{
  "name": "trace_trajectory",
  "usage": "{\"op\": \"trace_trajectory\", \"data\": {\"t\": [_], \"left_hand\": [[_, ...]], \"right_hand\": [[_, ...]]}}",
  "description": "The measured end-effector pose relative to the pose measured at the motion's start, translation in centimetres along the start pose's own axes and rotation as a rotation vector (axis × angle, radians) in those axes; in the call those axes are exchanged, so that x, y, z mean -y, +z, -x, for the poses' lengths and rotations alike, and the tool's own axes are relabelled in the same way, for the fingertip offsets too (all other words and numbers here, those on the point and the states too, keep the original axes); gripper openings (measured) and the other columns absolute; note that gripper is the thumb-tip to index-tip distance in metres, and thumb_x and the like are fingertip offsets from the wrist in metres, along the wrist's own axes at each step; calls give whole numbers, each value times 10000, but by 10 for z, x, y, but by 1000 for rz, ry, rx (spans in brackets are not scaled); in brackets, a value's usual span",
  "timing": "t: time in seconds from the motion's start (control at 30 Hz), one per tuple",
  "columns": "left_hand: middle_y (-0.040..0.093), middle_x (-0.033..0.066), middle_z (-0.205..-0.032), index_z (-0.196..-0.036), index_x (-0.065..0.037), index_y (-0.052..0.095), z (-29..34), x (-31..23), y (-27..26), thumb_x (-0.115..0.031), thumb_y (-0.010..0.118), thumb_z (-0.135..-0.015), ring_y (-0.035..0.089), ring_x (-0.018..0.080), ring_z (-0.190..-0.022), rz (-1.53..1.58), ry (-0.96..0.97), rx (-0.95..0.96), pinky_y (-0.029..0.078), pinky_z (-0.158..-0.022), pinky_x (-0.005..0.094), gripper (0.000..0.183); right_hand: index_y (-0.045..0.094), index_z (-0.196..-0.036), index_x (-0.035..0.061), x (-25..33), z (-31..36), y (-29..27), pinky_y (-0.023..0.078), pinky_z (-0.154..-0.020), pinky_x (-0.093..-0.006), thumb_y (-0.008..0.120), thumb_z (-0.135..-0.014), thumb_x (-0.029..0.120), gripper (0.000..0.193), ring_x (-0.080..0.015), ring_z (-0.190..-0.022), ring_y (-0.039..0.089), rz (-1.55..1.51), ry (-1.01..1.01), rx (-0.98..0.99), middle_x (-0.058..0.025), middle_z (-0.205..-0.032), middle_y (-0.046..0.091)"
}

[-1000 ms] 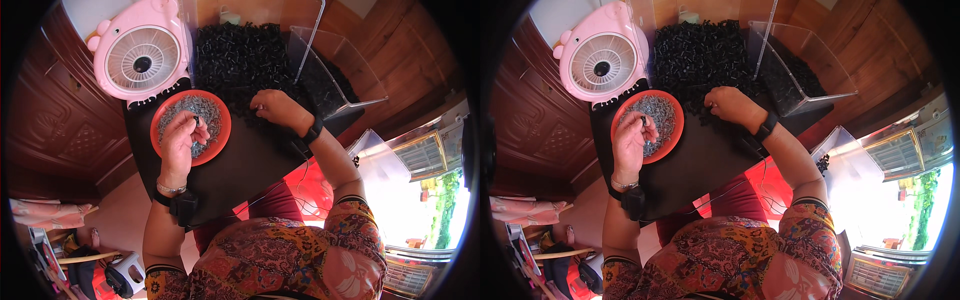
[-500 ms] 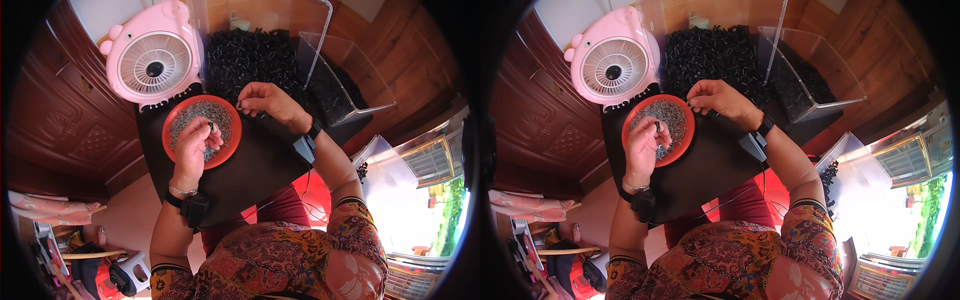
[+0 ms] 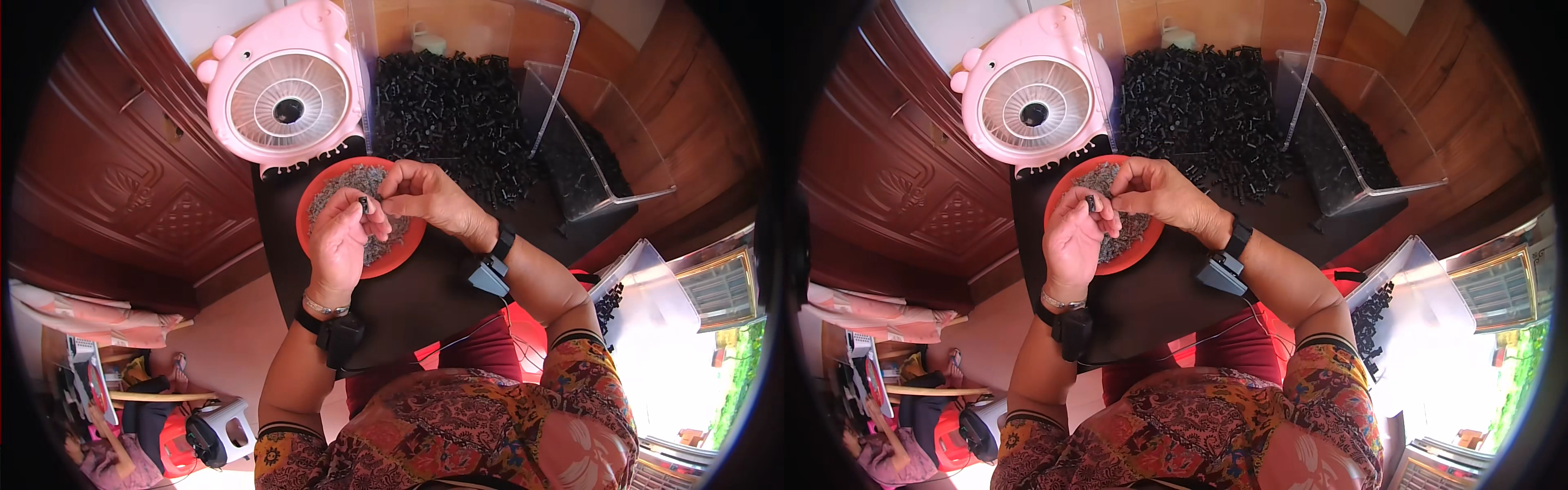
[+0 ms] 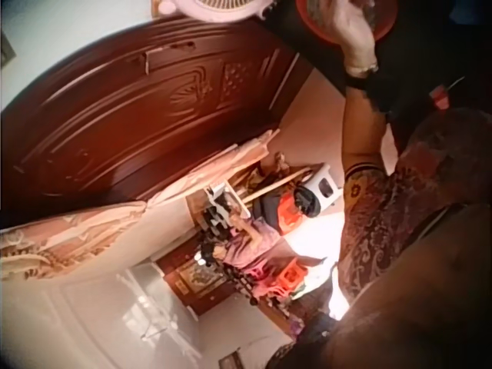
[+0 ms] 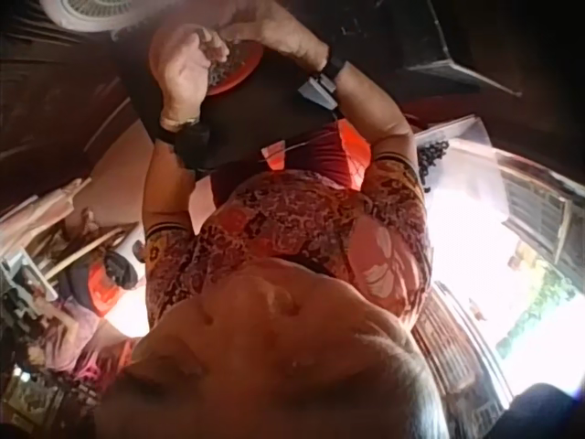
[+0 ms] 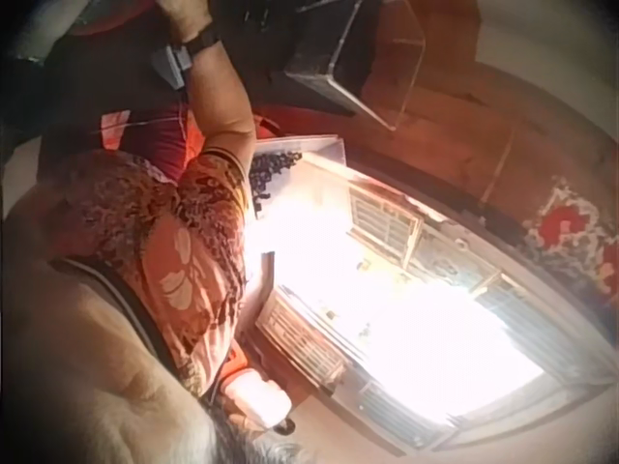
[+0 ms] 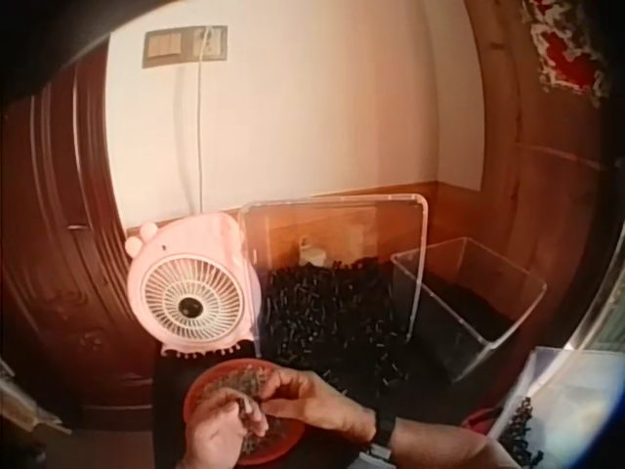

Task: The person assembles components by picking black plastic pieces from a container and inserting small metal parts from a dish into them by hand.

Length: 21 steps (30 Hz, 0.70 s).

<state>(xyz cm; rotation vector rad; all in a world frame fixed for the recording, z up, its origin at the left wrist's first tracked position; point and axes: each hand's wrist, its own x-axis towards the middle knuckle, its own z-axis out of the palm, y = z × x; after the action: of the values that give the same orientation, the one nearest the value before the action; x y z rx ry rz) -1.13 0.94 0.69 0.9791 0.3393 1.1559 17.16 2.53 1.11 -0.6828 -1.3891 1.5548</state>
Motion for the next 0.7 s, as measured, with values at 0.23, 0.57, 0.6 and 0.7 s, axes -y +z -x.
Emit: {"op": "trace_trajectory", "data": {"t": [0.23,0.57,0.6,0.7], "left_hand": [[576,67,-818,-937,-23,524,0,5,0,-211,472,-924,565,160,-719,-37,-49,-5,443,-658,270,195],[572,56,-823,-947,-31,531,3,12,5,-223,482,-938,564,146,-717,-148,-133,-31,450,-666,268,198],[572,56,-823,-947,-31,531,3,12,5,-223,482,-938,564,146,-717,-150,-135,-31,450,-666,268,198],[571,56,-827,-960,-29,533,4,13,6,-220,478,-944,565,150,-714,-156,-127,-24,451,-667,268,199]], "right_hand": [[630,-1061,17,0,1,-7,488,-775,-222,639,-850,14,211,-89,-824,605,-17,46,3,-46,-930,667],[649,-976,27,7,7,9,488,-691,-229,646,-870,91,124,-94,-754,608,-159,-44,-171,-24,-840,657],[635,-968,8,7,8,10,499,-655,-230,630,-882,89,118,-98,-705,611,-179,-40,-148,-38,-813,654],[616,-950,-12,8,8,12,510,-596,-231,607,-899,86,111,-105,-624,611,-195,-36,-126,-50,-755,644]]}}
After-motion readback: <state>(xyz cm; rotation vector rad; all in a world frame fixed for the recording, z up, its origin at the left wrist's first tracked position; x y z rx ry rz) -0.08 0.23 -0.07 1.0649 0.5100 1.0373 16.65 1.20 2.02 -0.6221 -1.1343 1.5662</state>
